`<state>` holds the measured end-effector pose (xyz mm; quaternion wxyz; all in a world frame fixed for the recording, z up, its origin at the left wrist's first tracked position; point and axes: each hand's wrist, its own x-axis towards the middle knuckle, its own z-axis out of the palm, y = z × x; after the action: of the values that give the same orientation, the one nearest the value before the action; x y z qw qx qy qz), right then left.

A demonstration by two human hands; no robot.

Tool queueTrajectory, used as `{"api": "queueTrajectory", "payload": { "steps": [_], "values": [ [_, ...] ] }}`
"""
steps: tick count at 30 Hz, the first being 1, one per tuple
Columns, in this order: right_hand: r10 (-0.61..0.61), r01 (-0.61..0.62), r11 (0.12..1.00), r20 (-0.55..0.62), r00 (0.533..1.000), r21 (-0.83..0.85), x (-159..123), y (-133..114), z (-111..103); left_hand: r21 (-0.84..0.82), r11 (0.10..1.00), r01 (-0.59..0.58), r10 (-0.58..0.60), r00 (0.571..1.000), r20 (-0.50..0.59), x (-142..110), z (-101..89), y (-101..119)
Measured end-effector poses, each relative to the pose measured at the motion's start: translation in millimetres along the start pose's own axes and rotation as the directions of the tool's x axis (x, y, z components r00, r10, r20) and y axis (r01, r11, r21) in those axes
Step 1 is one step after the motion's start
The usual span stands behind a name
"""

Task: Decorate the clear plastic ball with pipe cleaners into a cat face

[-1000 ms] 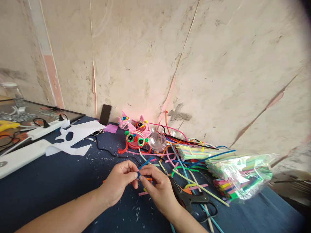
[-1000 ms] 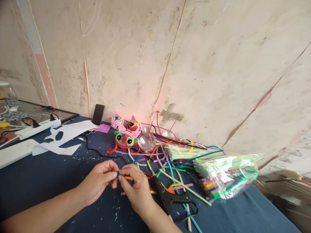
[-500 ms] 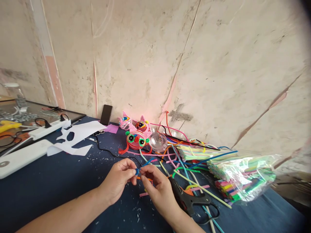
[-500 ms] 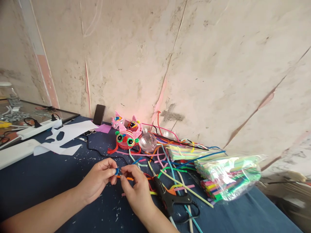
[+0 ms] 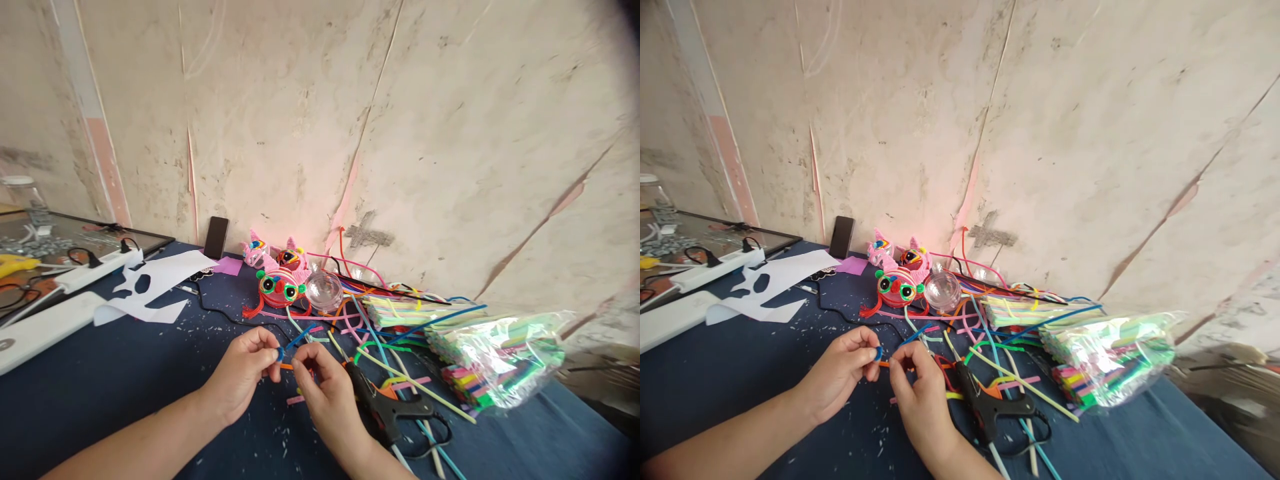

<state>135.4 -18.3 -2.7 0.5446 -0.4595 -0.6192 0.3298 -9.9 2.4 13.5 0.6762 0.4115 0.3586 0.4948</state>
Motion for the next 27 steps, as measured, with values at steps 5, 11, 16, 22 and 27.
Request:
{"api": "queueTrajectory", "payload": {
  "steps": [5,11,16,22,27],
  "values": [
    [0.064,-0.027,0.988,-0.245,0.967,0.149,11.5,3.3,-11.0,-0.034,0.999,0.011,-0.011,1.000,-0.015,2.1,-2.4,-1.1],
    [0.178,-0.047,0.931,-0.338,0.924,0.361,27.9,12.5,-20.2,-0.082,0.996,0.030,-0.033,0.999,-0.025,4.9,-3.1,0.9],
    [0.129,-0.086,0.969,-0.175,0.976,0.233,17.9,8.0,-9.6,-0.106,0.993,0.056,-0.057,0.998,-0.014,5.0,-3.0,1.7],
    [-0.093,0.093,0.996,0.018,0.995,0.006,3.5,3.1,1.8,-0.085,0.995,0.056,-0.053,0.998,0.037,4.1,-2.9,-0.8],
    [-0.336,0.343,0.917,0.069,0.939,-0.206,0.0,-0.1,0.1,-0.043,0.997,0.057,-0.055,0.998,0.036,1.7,-1.0,-2.7]
  ]
}}
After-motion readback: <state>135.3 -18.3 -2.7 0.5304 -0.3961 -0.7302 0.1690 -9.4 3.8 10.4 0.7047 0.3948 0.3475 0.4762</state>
